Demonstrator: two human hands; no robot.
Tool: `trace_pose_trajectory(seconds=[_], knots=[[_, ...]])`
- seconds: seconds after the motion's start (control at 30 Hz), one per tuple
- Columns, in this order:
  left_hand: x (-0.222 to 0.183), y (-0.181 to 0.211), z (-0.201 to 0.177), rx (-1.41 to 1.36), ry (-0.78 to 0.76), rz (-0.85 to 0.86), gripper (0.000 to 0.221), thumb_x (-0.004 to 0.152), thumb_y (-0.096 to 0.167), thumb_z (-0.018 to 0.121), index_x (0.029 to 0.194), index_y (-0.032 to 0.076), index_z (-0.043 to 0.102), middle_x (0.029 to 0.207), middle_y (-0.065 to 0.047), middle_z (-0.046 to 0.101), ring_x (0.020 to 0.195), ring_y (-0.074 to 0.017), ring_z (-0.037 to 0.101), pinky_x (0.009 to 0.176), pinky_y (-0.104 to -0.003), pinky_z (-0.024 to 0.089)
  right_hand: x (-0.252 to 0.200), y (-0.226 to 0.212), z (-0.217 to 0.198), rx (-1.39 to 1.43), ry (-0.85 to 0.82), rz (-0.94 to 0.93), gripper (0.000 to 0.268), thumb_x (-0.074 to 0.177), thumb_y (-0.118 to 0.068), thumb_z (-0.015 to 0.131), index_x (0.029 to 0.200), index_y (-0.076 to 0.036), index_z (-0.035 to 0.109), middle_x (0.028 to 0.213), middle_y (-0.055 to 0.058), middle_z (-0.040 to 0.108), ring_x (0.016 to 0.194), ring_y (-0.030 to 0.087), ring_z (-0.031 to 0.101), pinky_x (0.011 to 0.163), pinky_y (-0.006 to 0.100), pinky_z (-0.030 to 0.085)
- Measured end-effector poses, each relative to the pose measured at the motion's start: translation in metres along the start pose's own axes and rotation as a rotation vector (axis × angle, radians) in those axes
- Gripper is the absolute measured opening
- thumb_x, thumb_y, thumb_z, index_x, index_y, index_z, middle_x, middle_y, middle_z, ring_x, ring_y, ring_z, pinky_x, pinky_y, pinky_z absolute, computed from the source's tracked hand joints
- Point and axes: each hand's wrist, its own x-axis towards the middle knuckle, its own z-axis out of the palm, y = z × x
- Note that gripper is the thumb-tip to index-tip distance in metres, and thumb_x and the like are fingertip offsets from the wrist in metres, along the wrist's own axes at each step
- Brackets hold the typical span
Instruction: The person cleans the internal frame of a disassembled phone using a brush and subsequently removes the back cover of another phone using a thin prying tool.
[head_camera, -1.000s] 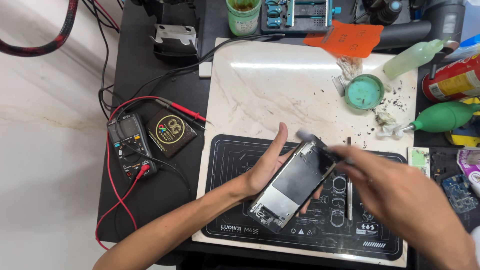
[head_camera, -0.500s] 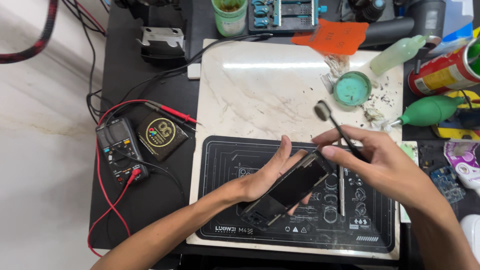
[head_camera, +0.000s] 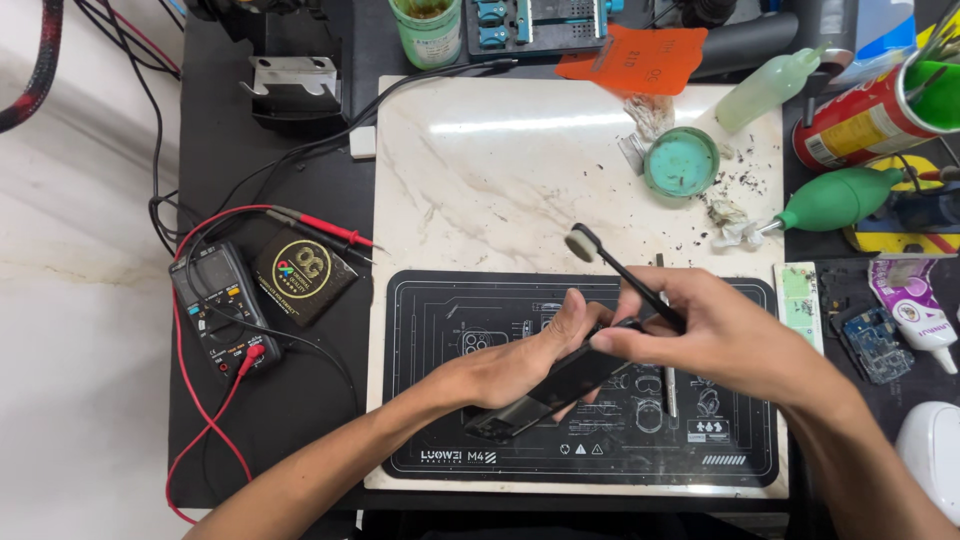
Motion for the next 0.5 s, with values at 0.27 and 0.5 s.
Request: trace_pose_trajectory(seconds=[0.27,0.5], knots=[[0.001,-0.003,0.001,0.048,0.015,-0.030,0.123,0.070,0.093,0.000,0.161,0.012,0.014,0.083,-0.008,0.059,0.066,-0.0145,0.064,0.053,-0.033,0.058,0.000,-0.012,0.013,-0.236,0.146,-0.045,0.041,0.069,-0.038,0.088,0.076,-0.006,0.064,0.058,-0.001,0.049,0.053,0.008,0.040,0.045,0.027,0.031],[-0.001,-0.009,-0.006,-0.039,-0.010,0.031,0.129,0.075,0.095,0.000,0.143,-0.007,0.041,0.082,-0.009,0.060,0.063,-0.0158,0.066,0.052,-0.031,0.059,0.003,-0.008,0.007,-0.059,0.068,0.053,0.027,0.081,-0.032,0.076,0.084,-0.005,0.073,0.054,-0.003,0.047,0.052,0.009,0.034,0.047,0.030,0.022]])
